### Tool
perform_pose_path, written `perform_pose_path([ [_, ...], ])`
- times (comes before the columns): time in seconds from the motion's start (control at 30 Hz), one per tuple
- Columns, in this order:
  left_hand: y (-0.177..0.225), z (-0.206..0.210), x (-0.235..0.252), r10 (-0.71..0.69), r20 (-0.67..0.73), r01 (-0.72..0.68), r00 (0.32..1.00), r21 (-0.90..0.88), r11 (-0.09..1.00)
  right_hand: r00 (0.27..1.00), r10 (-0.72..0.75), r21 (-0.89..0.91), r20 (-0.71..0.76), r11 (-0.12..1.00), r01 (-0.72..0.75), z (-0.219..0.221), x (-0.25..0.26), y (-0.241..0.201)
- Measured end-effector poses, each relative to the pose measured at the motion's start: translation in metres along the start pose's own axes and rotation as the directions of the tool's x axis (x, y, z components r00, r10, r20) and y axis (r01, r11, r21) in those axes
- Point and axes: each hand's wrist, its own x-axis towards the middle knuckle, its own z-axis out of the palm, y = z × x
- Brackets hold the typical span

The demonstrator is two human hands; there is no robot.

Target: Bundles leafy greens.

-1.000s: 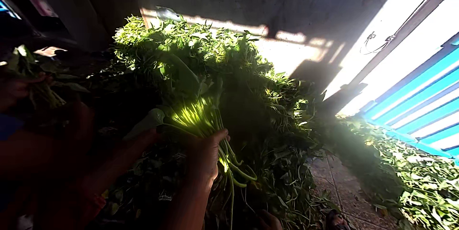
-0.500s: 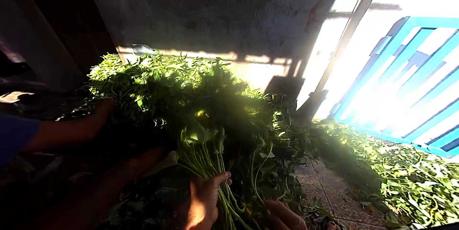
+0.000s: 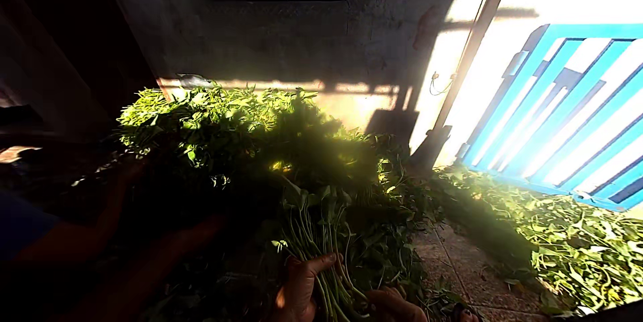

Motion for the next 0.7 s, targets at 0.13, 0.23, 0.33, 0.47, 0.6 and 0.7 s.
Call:
perform_pose_path([
  [0.13, -0.002, 0.000, -0.003, 0.055, 0.052, -0.057, 0.997, 0.043, 0.997, 0.999, 0.047, -0.101, 0.001, 0.994, -0.047, 0.002, 0.000, -0.001],
  [0.23, -0.005, 0.002, -0.004, 0.104, 0.076, -0.111, 0.992, 0.092, 0.990, 0.993, 0.038, -0.296, -0.112, 0.953, -0.070, 0.007, 0.005, -0.016],
  [0.33, -0.009, 0.004, -0.006, 0.137, 0.093, -0.150, 0.986, 0.140, 0.979, 0.951, -0.047, -0.241, -0.306, 0.970, -0.029, 0.020, 0.023, -0.040],
  [0.47, -0.016, 0.008, -0.011, 0.169, 0.109, -0.187, 0.980, 0.176, 0.967, 0.923, 0.149, 0.097, -0.354, 0.988, -0.122, 0.037, 0.060, -0.063],
  [0.6, -0.018, 0.009, -0.012, 0.192, 0.100, -0.207, 0.976, 0.172, 0.963, 0.903, 0.181, 0.310, -0.389, 0.949, -0.057, 0.047, 0.071, -0.070],
  [0.7, -0.016, 0.009, -0.013, 0.200, 0.094, -0.211, 0.975, 0.135, 0.968, 0.892, -0.046, 0.112, -0.449, 0.988, 0.107, 0.055, 0.065, -0.071],
])
